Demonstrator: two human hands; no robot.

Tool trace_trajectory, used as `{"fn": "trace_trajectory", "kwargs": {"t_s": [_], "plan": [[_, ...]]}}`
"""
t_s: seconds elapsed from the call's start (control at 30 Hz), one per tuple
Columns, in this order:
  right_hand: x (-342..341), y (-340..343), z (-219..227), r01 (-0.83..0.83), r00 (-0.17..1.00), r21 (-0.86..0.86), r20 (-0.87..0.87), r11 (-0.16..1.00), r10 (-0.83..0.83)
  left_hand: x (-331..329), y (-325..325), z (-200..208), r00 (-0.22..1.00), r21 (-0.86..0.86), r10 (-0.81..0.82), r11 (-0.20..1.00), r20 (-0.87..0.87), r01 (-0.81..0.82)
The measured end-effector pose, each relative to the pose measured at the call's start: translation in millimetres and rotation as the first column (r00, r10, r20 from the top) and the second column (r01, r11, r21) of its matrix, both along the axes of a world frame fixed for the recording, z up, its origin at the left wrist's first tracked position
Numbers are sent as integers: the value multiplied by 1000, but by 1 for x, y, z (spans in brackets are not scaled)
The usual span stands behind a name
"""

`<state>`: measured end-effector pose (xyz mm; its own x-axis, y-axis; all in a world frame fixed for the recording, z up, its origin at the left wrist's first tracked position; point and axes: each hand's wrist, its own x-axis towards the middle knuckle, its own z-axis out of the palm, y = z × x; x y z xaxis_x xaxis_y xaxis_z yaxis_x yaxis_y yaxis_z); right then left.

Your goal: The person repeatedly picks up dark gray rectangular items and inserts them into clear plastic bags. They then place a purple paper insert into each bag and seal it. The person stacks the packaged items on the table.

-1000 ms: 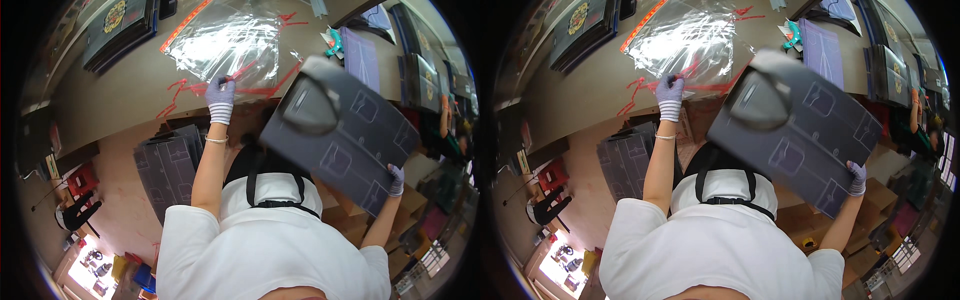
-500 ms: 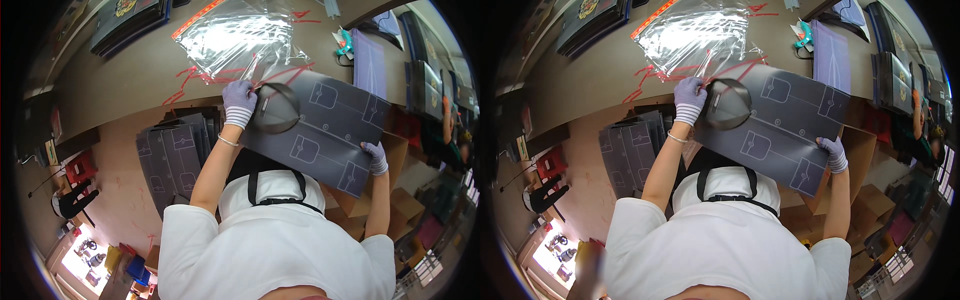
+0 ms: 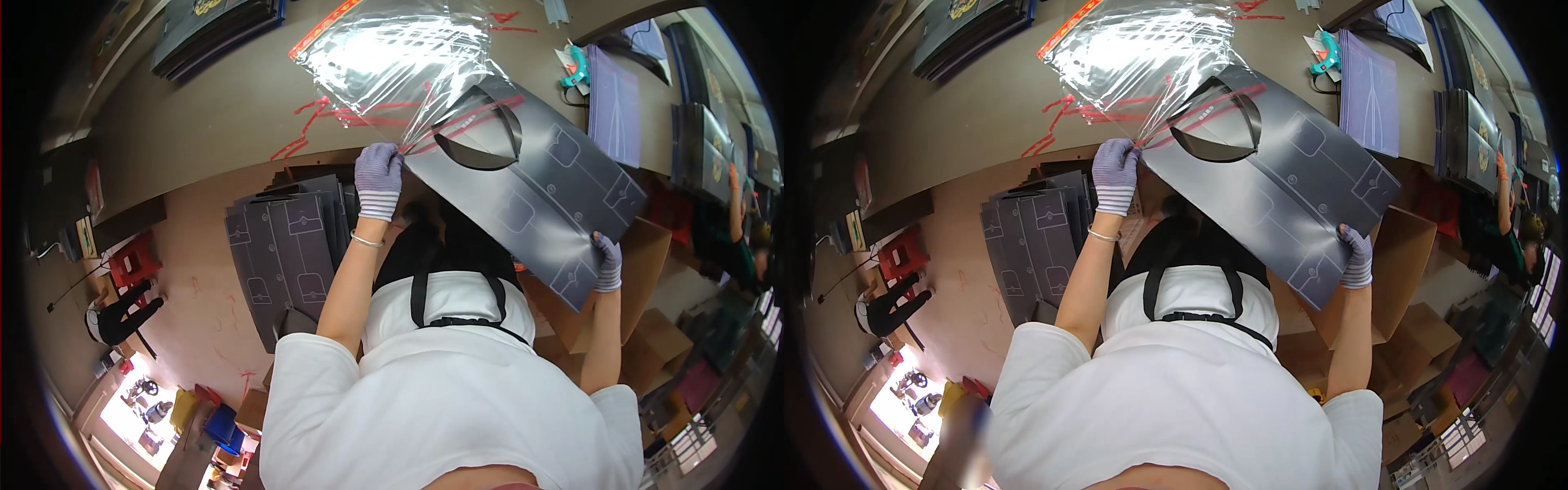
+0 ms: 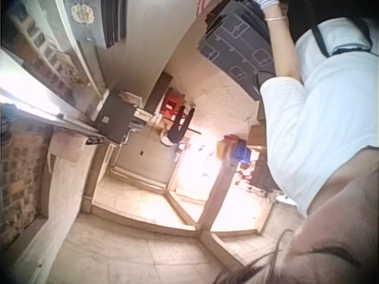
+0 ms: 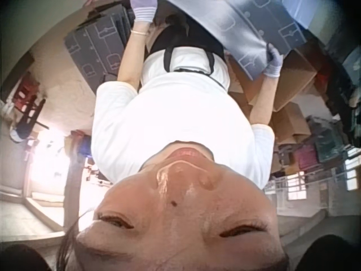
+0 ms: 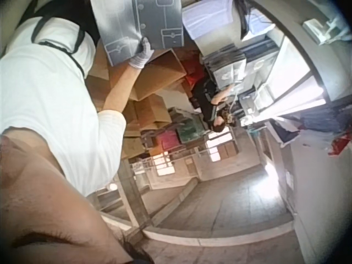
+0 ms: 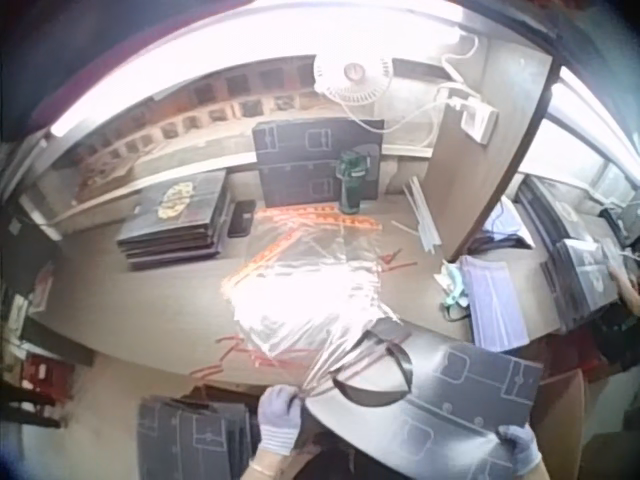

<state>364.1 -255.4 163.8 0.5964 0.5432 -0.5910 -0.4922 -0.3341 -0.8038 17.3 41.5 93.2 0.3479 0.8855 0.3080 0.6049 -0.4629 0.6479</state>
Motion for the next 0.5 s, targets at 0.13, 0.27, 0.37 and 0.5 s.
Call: {"fn": "trace_trajectory", "kwargs": {"t_s": [0.13,0.27,0.37,0.5], "plan": [[-15,10,5,29,1000,-25,7,999,-28,0,-1,15,996,37,-94,995,5,94],[-32,17,20,76,997,29,-15,997,-75,-3,-2,22,997,-24,-71,997,-40,70],[-41,22,28,72,997,42,11,996,-73,-16,5,-8,968,-460,88,887,234,30],[-37,19,21,30,999,6,31,1000,-30,-16,4,-20,751,-683,247,644,612,344]]}}
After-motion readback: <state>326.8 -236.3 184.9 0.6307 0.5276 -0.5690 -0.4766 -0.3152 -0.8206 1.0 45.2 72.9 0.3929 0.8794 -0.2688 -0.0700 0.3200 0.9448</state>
